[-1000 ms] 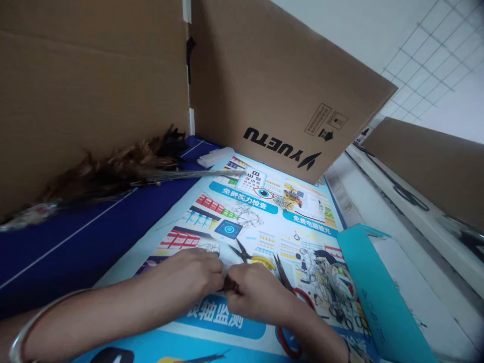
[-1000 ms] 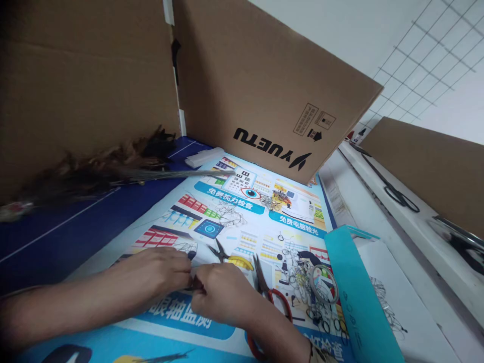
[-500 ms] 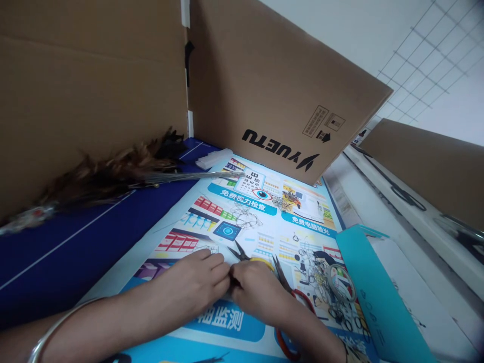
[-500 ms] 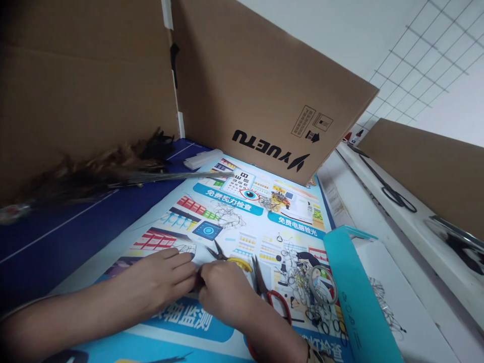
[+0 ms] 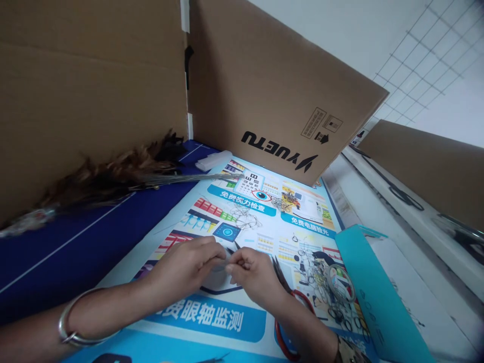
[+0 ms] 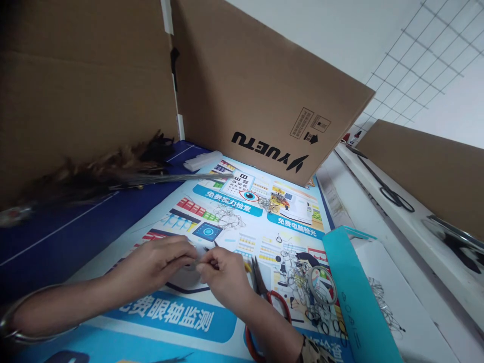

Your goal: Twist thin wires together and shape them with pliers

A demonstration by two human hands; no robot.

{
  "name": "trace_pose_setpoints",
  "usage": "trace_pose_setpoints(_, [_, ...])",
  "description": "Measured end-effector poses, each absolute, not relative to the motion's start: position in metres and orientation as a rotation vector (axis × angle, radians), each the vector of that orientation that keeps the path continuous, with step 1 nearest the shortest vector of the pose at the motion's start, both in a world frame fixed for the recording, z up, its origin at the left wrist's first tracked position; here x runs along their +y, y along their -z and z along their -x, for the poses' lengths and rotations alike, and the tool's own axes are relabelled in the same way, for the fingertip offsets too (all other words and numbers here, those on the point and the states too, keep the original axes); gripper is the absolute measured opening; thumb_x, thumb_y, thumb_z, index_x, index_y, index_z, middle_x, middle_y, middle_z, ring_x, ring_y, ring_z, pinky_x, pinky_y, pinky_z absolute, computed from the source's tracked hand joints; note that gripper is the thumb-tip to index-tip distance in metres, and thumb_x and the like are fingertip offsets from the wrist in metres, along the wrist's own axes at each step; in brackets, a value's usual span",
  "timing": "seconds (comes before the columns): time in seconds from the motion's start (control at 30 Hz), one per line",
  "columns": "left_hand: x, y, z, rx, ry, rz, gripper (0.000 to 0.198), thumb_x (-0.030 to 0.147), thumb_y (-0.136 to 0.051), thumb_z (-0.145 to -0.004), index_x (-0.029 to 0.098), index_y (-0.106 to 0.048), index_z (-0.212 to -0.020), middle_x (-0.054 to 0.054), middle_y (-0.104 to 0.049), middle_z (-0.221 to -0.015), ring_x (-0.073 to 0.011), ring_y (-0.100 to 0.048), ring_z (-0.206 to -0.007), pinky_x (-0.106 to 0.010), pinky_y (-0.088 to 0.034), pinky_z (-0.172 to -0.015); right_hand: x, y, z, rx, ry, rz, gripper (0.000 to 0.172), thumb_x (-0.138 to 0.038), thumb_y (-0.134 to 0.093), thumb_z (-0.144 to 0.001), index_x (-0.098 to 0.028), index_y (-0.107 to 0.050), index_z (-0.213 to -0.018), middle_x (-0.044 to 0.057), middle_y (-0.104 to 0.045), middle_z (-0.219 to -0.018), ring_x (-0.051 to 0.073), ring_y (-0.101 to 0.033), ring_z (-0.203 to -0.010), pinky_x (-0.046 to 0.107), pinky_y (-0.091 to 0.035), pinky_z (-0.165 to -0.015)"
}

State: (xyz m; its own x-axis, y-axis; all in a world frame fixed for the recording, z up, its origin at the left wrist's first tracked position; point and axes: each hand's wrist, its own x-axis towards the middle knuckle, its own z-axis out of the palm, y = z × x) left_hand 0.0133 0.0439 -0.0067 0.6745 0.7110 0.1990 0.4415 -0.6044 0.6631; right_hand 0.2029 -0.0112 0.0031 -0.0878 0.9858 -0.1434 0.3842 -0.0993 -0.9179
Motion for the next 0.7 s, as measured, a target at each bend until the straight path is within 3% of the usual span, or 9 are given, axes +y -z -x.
trace_pose_setpoints(0.13, [0.0475,0.0053,-0.0197,0.895,-0.598,-1.752,0.018,0.031,-0.057,-0.084,0.019,-0.063,-0.073,0.001,-0.062,-0.072,-0.0164,-0.055,-0.071,-0.027,-0.038,-0.065,-0.0099,0.0053,-0.2012,-1.246,-1.342,1.378,0.013,-0.030,-0.068,-0.077,-0.018,-0.063,-0.077,-0.004,-0.060,-0.054,0.012,-0.055,-0.051,0.024,-0.044,-0.054])
trace_pose_setpoints(0.3, [0.0430,0.0043,-0.0218,0.791,-0.550,-1.271,0.026,0.043,-0.068,-0.078,0.018,-0.061,-0.074,0.004,-0.056,-0.065,-0.0117,-0.043,-0.061,-0.024,-0.029,-0.057,-0.0098,0.0073,-0.1988,-1.062,-1.416,1.233,0.020,-0.032,-0.073,-0.074,-0.016,-0.062,-0.076,-0.003,-0.061,-0.053,0.010,-0.053,-0.047,0.021,-0.041,-0.050])
trace_pose_setpoints(0.43, [0.0413,0.0030,-0.0210,0.772,-0.493,-1.077,0.031,0.046,-0.073,-0.074,0.018,-0.058,-0.073,0.007,-0.046,-0.056,-0.0090,-0.027,-0.052,-0.024,-0.018,-0.050,-0.0107,0.0065,-0.1968,-0.953,-1.491,1.193,0.021,-0.031,-0.075,-0.073,-0.015,-0.062,-0.076,-0.002,-0.062,-0.052,0.009,-0.052,-0.046,0.021,-0.040,-0.049])
trace_pose_setpoints(0.7, [0.0433,0.0072,-0.0218,0.695,-0.495,-0.972,0.034,0.046,-0.074,-0.076,0.019,-0.056,-0.072,0.006,-0.046,-0.059,-0.0082,-0.026,-0.052,-0.026,-0.014,-0.050,-0.0139,0.0011,-0.1928,-0.899,-1.509,1.148,0.023,-0.033,-0.076,-0.072,-0.015,-0.062,-0.076,-0.002,-0.062,-0.053,0.009,-0.052,-0.048,0.021,-0.040,-0.051])
